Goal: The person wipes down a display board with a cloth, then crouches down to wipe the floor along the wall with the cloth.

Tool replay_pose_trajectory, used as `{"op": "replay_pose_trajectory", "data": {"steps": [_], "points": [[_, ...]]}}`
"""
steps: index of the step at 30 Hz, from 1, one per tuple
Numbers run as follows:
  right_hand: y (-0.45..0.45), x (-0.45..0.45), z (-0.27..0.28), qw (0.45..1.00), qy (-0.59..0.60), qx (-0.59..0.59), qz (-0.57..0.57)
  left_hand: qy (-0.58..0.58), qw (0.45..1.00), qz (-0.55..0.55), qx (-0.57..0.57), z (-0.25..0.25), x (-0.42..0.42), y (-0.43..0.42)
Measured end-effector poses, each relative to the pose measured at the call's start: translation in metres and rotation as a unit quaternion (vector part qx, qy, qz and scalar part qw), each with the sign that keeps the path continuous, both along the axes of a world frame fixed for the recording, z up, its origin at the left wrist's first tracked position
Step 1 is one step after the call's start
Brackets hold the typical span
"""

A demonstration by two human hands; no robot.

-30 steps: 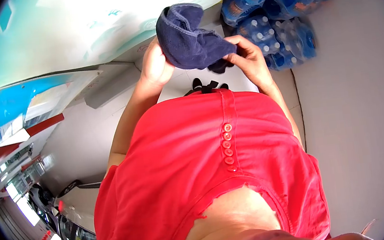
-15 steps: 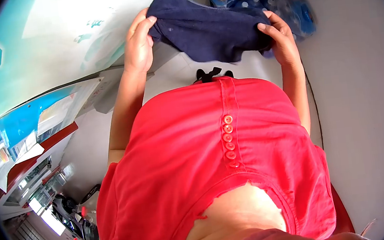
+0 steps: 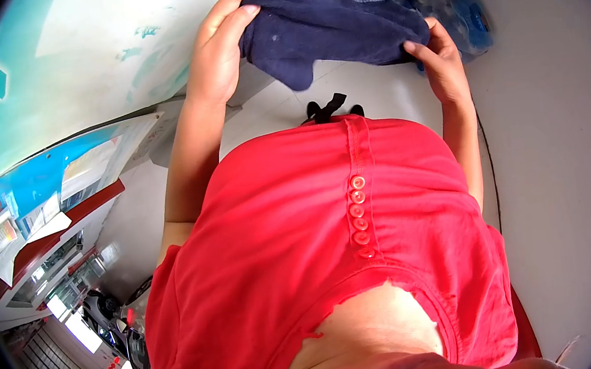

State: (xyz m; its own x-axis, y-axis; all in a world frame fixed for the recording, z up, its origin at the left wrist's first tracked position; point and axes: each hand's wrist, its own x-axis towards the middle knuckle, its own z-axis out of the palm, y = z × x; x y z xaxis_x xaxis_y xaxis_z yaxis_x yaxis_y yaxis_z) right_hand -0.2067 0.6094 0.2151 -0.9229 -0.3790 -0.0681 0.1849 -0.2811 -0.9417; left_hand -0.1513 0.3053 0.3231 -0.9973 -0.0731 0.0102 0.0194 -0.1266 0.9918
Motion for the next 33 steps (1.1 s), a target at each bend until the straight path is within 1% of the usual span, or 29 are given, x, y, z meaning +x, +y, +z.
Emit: {"op": "replay_pose_trajectory", "data": {"steps": [1,2,3,4,5,6,7,8,9,10,11,12,13,15,17,18,19,21,22,23,25,26,27,28,29,30,32,33], "points": [[-0.005,-0.002,-0.008,1.0,0.0,0.0,0.0,0.021,1.0,-0.008,-0.004,0.003,-0.001,0.006],[-0.014,-0.005,-0.021,0.957,0.144,0.227,-0.108,0.067,0.994,-0.02,-0.083,-0.003,-0.009,0.011],[-0.021,-0.004,-0.034,0.832,0.277,0.435,-0.205,0.112,0.98,-0.03,-0.161,-0.011,-0.015,0.019],[-0.025,0.001,-0.048,0.751,0.325,0.534,-0.213,0.139,0.973,-0.039,-0.181,-0.008,-0.016,0.035],[-0.031,0.005,-0.059,0.811,0.23,0.515,-0.154,0.148,0.964,-0.069,-0.21,-0.013,-0.017,0.046],[-0.037,0.004,-0.041,0.947,0.003,0.32,-0.038,0.159,0.953,-0.099,-0.238,-0.018,-0.019,0.056],[-0.041,0.01,-0.023,0.965,-0.231,0.087,0.086,0.185,0.929,-0.133,-0.291,-0.029,-0.02,0.063],[-0.043,0.023,-0.03,0.963,-0.256,-0.03,0.085,0.135,0.933,-0.205,-0.262,-0.037,-0.013,0.075],[-0.044,0.034,-0.043,0.947,-0.274,-0.147,0.082,0.087,0.929,-0.276,-0.231,-0.045,-0.006,0.083],[-0.037,0.038,-0.053,0.948,-0.315,-0.029,0.038,0.123,0.908,-0.329,-0.228,-0.055,-0.002,0.086],[-0.033,0.039,-0.063,0.945,-0.326,-0.034,0.002,0.158,0.884,-0.38,-0.223,-0.067,0.003,0.088],[-0.029,0.038,-0.069,0.943,-0.32,-0.086,-0.023,0.164,0.861,-0.434,-0.206,-0.07,0.003,0.09],[-0.026,0.034,-0.073,0.939,-0.312,-0.143,-0.037,0.135,0.851,-0.469,-0.195,-0.07,0.008,0.086],[-0.017,0.025,-0.073,0.929,-0.282,-0.237,-0.024,-0.037,0.852,-0.482,-0.2,-0.06,0.012,0.077],[-0.01,0.022,-0.065,0.925,-0.251,-0.285,0.007,-0.102,0.91,-0.392,-0.087,-0.075,0.021,0.069],[-0.007,0.022,-0.06,0.926,-0.236,-0.295,0.024,-0.141,0.921,-0.352,-0.086,-0.075,0.021,0.065],[-0.005,0.023,-0.057,0.93,-0.22,-0.291,0.04,-0.137,0.937,-0.305,-0.103,-0.073,0.021,0.06],[-0.002,0.023,-0.05,0.94,-0.195,-0.271,0.073,-0.09,0.959,-0.235,-0.133,-0.088,0.016,0.047],[-0.002,0.024,-0.048,0.945,-0.184,-0.255,0.089,-0.097,0.971,-0.177,-0.13,-0.092,0.016,0.046],[-0.002,0.023,-0.046,0.951,-0.171,-0.237,0.105,-0.096,0.971,-0.177,-0.13,-0.095,0.013,0.045],[-0.001,0.023,-0.042,0.961,-0.142,-0.191,0.143,-0.125,0.978,-0.109,-0.124,-0.093,0.007,0.043],[0.0,0.024,-0.04,0.964,-0.128,-0.167,0.161,-0.143,0.972,-0.131,-0.132,-0.088,0.004,0.041],[0.001,0.023,-0.039,0.967,-0.113,-0.142,0.181,-0.143,0.972,-0.131,-0.132,-0.089,0.002,0.041],[0.001,0.025,-0.037,0.967,-0.101,-0.122,0.201,-0.075,0.97,-0.093,-0.213,-0.091,-0.001,0.044],[0.0,0.025,-0.036,0.966,-0.091,-0.103,0.22,-0.007,0.955,-0.053,-0.291,-0.093,-0.002,0.047],[-0.003,0.026,-0.033,0.964,-0.087,-0.092,0.235,-0.006,0.955,-0.052,-0.291,-0.092,-0.004,0.05],[-0.012,0.032,-0.025,0.959,-0.083,-0.08,0.259,0.089,0.937,-0.018,-0.338,-0.089,-0.008,0.053],[-0.019,0.033,-0.02,0.956,-0.084,-0.079,0.27,0.09,0.937,-0.019,-0.338,-0.09,-0.009,0.052]]}}
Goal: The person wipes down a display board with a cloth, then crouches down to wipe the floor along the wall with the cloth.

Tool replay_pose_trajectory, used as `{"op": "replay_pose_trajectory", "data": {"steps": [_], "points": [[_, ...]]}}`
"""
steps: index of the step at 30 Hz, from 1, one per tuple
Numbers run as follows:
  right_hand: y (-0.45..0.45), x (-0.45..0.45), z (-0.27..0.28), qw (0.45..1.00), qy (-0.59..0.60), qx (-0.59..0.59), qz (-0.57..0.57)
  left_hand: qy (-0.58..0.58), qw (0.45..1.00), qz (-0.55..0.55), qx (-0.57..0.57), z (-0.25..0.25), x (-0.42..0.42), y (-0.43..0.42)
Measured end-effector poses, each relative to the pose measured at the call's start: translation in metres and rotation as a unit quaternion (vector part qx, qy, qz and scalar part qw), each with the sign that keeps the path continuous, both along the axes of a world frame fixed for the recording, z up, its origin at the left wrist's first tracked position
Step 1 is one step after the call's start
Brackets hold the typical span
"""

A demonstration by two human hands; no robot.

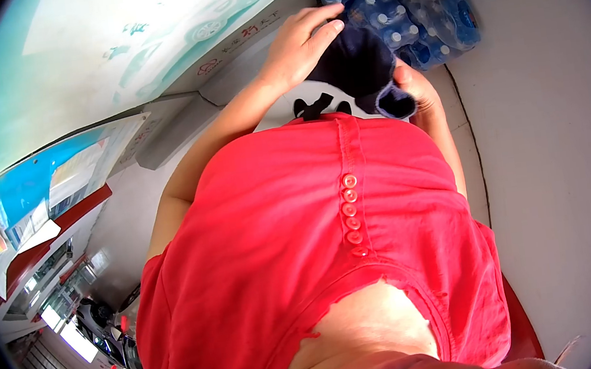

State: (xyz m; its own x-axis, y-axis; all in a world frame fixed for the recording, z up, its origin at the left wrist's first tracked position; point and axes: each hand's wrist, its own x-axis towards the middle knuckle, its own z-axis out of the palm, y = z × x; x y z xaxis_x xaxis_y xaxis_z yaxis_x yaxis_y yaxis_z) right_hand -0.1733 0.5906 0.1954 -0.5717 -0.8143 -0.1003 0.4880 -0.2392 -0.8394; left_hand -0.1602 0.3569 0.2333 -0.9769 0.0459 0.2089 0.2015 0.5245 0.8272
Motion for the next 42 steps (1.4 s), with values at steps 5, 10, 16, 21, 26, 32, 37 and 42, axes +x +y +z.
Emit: {"op": "replay_pose_trajectory", "data": {"steps": [5,10,16,21,26,32,37,42], "points": [[-0.017,0.003,0.012,0.99,0.07,0.054,0.108,-0.26,0.935,-0.188,0.153,0.011,-0.001,-0.012],[-0.029,0.019,0.016,0.976,0.134,0.138,0.1,-0.232,0.951,-0.127,0.16,-0.003,0.012,-0.019],[-0.038,0.023,0.022,0.971,-0.169,0.113,-0.124,-0.01,0.984,0.004,0.177,0.008,0.019,-0.029],[-0.013,0.013,0.005,0.942,-0.186,0.007,-0.279,0.155,0.986,0.026,0.058,0.033,0.028,-0.031],[0.04,0.018,0.023,0.9,-0.097,-0.314,-0.288,-0.048,0.939,-0.041,0.339,0.068,0.043,-0.042],[-0.024,0.01,-0.008,0.814,-0.282,-0.251,-0.442,-0.275,0.903,-0.17,0.282,0.047,0.057,-0.032],[-0.034,0.014,-0.026,0.813,-0.265,-0.432,-0.286,-0.372,0.894,-0.215,0.127,-0.005,0.065,-0.038],[-0.058,0.049,0.001,0.86,-0.295,-0.335,-0.247,-0.319,0.919,0.079,0.219,-0.041,0.054,-0.064]]}}
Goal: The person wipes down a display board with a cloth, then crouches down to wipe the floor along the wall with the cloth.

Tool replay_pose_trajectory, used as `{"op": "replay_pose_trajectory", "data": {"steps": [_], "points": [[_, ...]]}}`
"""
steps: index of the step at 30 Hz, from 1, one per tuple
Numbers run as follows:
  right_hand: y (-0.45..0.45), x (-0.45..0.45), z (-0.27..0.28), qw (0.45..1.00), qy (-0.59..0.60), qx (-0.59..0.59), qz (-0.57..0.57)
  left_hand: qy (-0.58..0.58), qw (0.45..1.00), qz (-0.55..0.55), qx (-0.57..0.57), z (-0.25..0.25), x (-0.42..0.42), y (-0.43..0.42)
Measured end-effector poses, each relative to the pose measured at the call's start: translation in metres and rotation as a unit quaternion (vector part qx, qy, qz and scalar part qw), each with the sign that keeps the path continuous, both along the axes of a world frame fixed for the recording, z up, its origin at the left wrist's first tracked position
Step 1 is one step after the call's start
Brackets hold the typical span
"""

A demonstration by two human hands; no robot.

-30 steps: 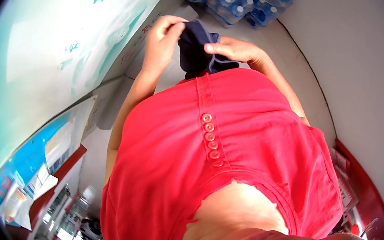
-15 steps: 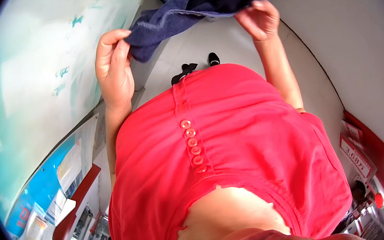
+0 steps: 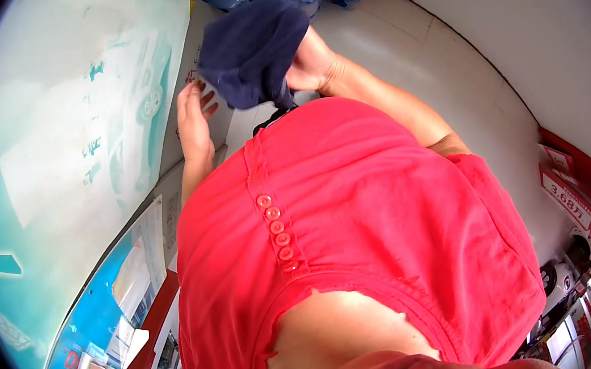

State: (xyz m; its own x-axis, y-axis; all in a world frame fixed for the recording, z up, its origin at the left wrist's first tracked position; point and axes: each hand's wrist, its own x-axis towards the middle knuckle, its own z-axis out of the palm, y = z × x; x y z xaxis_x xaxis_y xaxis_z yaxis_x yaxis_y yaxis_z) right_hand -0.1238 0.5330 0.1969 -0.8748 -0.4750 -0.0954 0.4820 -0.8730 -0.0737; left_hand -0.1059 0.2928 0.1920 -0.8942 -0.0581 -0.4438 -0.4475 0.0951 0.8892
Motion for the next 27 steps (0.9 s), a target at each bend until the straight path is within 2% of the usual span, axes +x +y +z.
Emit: {"op": "replay_pose_trajectory", "data": {"steps": [1,3,5,8,9,12,13,14,15,16,17,19,20,22,25,27], "points": [[-0.003,0.004,-0.001,1.0,0.001,-0.001,-0.001,-0.008,1.0,0.001,-0.006,-0.008,-0.004,-0.007],[-0.009,0.011,-0.008,0.994,0.047,-0.057,0.077,-0.014,1.0,0.001,-0.012,-0.012,-0.006,-0.01],[-0.009,0.011,-0.012,0.991,0.059,-0.084,0.081,-0.136,0.985,0.018,0.108,-0.006,-0.001,0.0],[0.001,0.007,-0.011,0.99,0.057,-0.106,0.072,-0.147,0.976,0.016,0.158,0.001,0.01,0.015],[0.005,0.005,-0.011,0.992,0.046,-0.101,0.057,-0.122,0.97,0.047,0.207,0.013,0.008,0.025],[0.019,0.002,-0.022,0.997,0.043,-0.064,0.017,-0.054,0.964,0.028,0.26,0.002,-0.009,0.003],[0.026,0.003,-0.021,0.996,0.059,-0.065,0.014,-0.022,0.963,0.048,0.264,0.011,-0.015,0.0],[0.029,0.004,-0.019,0.996,0.058,-0.066,0.013,0.02,0.972,0.07,0.222,0.022,-0.016,0.0],[0.031,0.004,-0.016,0.994,-0.037,0.097,0.02,0.062,0.982,0.066,0.165,0.025,-0.02,-0.006],[0.034,0.005,-0.016,0.957,-0.131,0.257,0.027,0.105,0.987,0.062,0.107,0.026,-0.024,-0.014],[0.037,0.007,-0.019,0.957,-0.131,0.256,0.027,0.105,0.987,0.062,0.106,0.025,-0.026,-0.02],[0.046,0.012,-0.036,0.93,-0.15,0.329,0.066,0.148,0.988,0.045,0.019,0.021,-0.027,-0.029],[0.051,0.014,-0.045,0.913,-0.158,0.366,0.085,0.147,0.988,0.045,0.018,0.023,-0.028,-0.029],[0.069,0.012,-0.053,0.919,-0.16,0.344,0.109,0.171,0.98,0.098,-0.041,0.029,-0.029,-0.029],[0.081,0.009,-0.034,0.919,-0.135,0.365,0.058,0.18,0.976,0.116,-0.029,0.045,-0.027,-0.028],[0.081,0.006,-0.023,0.873,0.063,0.482,-0.049,0.205,0.972,0.107,-0.033,0.049,-0.027,-0.028]]}}
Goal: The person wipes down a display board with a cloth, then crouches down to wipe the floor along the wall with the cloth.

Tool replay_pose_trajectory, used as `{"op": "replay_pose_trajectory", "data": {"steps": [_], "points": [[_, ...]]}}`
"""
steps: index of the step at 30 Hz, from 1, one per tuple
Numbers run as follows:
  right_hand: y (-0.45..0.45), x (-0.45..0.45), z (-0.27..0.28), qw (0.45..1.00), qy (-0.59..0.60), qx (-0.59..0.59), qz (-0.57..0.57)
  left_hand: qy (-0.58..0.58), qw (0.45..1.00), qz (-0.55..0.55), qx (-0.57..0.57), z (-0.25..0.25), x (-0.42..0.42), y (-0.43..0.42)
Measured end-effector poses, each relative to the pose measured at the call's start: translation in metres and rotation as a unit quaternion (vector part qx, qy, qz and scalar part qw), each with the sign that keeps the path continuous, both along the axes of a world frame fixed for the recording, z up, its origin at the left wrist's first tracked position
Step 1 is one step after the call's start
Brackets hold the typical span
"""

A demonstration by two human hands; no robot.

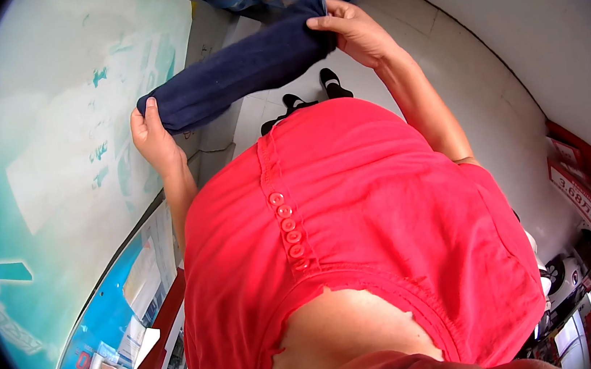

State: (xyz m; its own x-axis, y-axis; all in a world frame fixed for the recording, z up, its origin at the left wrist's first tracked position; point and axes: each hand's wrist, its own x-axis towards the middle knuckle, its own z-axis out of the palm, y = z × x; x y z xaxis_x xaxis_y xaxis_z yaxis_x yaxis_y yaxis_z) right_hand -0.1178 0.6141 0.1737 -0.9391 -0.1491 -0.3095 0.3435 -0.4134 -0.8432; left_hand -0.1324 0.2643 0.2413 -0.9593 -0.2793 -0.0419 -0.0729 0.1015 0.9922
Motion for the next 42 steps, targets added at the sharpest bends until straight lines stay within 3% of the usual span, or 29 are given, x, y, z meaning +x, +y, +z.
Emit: {"op": "replay_pose_trajectory", "data": {"steps": [1,3,4,5,7,9,13,15,17,18,20,21,23,25,27,28,29,30,31,33,34,35,37,38,39,40,41,42], "points": [[-0.003,-0.002,-0.002,1.0,-0.001,-0.001,-0.001,-0.001,1.0,-0.001,-0.001,-0.005,0.0,-0.001],[-0.008,-0.007,-0.019,0.984,0.002,0.177,-0.016,-0.048,0.999,0.005,0.009,-0.017,0.001,-0.001],[-0.002,-0.014,-0.067,0.958,-0.064,0.274,0.053,-0.082,0.996,0.021,0.039,-0.019,0.0,0.004],[-0.007,-0.009,-0.071,0.984,-0.071,0.165,0.011,-0.08,0.996,0.02,0.04,-0.022,0.0,0.004],[0.0,-0.008,-0.058,0.99,-0.054,0.128,0.009,-0.101,0.99,0.036,0.087,-0.025,0.004,0.002],[0.019,-0.011,-0.047,0.987,0.015,0.155,0.035,-0.093,0.99,0.046,0.092,-0.022,0.004,-0.009],[-0.001,-0.012,-0.024,0.983,0.084,0.117,-0.11,-0.079,0.991,0.044,0.1,-0.02,-0.003,-0.006],[-0.001,-0.007,-0.063,0.984,0.053,0.156,-0.066,-0.112,0.988,0.046,0.097,-0.032,0.0,-0.007],[0.001,-0.008,-0.077,0.945,-0.015,0.321,0.062,-0.141,0.984,0.048,0.095,-0.041,0.0,-0.01],[0.006,-0.009,-0.083,0.937,-0.001,0.349,0.035,-0.142,0.985,0.065,0.075,-0.044,0.001,-0.012],[0.012,-0.009,-0.05,0.95,0.014,0.313,0.003,-0.151,0.984,0.085,0.051,-0.046,0.008,-0.018],[0.014,-0.01,-0.038,0.959,0.033,0.28,-0.035,-0.154,0.986,0.041,0.057,-0.046,0.009,-0.022],[0.009,-0.012,-0.052,0.963,0.097,0.24,-0.081,-0.154,0.986,-0.004,0.064,-0.048,0.007,-0.023],[0.006,-0.01,-0.061,0.951,0.099,0.292,0.0,-0.137,0.981,-0.125,-0.048,-0.048,0.011,-0.011],[0.005,-0.004,-0.058,0.876,0.128,0.433,0.167,-0.171,0.969,-0.164,-0.073,-0.054,0.014,-0.008],[0.004,0.0,-0.054,0.83,0.158,0.484,0.227,-0.122,0.93,-0.251,-0.24,-0.055,0.016,-0.006],[0.003,0.003,-0.048,0.776,0.186,0.531,0.286,-0.068,0.855,-0.327,-0.397,-0.056,0.018,-0.005],[0.001,0.006,-0.046,0.747,0.19,0.552,0.317,-0.076,0.842,-0.345,-0.408,-0.053,0.018,0.001],[0.002,0.006,-0.049,0.748,0.189,0.551,0.318,-0.077,0.842,-0.345,-0.408,-0.048,0.021,0.007],[0.006,0.0,-0.05,0.725,0.16,0.586,0.324,-0.111,0.74,-0.398,-0.531,-0.036,0.025,0.018],[0.009,0.001,-0.044,0.726,0.215,0.607,0.242,-0.128,0.723,-0.407,-0.543,-0.04,0.025,0.018],[0.012,-0.002,-0.037,0.725,0.218,0.606,0.242,-0.128,0.724,-0.405,-0.544,-0.038,0.021,0.019],[0.013,-0.007,-0.016,0.691,0.371,0.62,0.027,0.034,0.697,-0.387,-0.603,-0.031,0.014,0.021],[0.015,-0.01,-0.021,0.721,0.341,0.602,0.034,0.036,0.696,-0.387,-0.603,-0.028,0.008,0.022],[0.016,-0.011,-0.022,0.721,0.339,0.604,0.033,0.06,0.742,-0.376,-0.552,-0.024,0.003,0.024],[0.014,-0.013,-0.022,0.848,0.202,0.488,0.047,0.084,0.783,-0.363,-0.497,-0.024,-0.002,0.027],[0.011,-0.016,-0.022,0.934,0.056,0.348,0.058,0.086,0.783,-0.365,-0.497,-0.029,-0.004,0.031],[0.005,-0.017,-0.033,0.95,0.067,0.305,0.032,-0.03,0.92,-0.282,-0.272,-0.038,-0.003,0.035]]}}
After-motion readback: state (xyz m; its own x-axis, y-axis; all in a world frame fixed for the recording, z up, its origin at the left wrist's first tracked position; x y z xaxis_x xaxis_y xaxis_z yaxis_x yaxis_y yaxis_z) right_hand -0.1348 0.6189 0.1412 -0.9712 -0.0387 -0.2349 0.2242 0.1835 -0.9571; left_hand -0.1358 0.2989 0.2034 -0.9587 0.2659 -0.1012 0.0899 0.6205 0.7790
